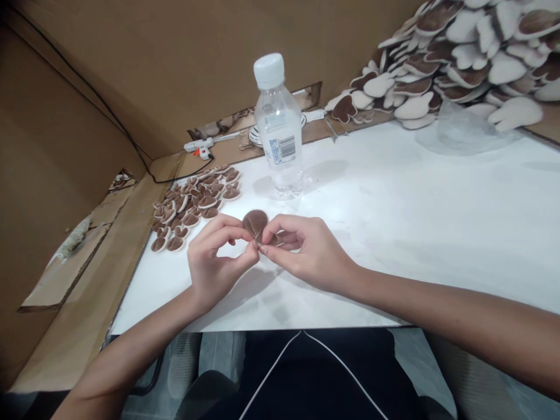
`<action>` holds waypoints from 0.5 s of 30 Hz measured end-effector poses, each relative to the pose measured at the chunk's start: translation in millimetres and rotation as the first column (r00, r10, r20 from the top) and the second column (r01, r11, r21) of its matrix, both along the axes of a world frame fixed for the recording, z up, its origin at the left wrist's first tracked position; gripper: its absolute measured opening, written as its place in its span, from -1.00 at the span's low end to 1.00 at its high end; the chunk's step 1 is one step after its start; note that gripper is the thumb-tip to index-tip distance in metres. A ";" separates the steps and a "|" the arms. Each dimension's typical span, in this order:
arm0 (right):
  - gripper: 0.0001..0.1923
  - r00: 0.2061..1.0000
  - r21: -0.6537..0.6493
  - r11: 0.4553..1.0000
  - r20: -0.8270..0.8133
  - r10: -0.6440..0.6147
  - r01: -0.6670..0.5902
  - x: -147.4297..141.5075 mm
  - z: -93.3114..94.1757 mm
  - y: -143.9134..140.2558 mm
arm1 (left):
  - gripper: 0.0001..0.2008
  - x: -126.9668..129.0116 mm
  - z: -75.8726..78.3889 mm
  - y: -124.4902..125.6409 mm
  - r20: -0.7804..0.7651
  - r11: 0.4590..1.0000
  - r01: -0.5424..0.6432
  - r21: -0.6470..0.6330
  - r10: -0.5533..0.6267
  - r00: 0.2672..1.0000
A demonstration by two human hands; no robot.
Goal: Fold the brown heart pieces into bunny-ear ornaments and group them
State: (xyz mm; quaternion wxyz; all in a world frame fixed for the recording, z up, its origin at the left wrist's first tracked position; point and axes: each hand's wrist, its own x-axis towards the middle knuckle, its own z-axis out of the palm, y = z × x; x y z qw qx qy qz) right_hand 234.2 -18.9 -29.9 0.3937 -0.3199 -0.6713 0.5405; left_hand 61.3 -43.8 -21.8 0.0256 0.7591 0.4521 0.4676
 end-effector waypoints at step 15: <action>-0.94 0.999 0.037 0.999 0.037 0.009 -0.010 1.2 -0.3 -0.6 | -0.92 -2.8 -5.9 3.1 -0.085 0.994 -0.021 0.107 0.030 0.996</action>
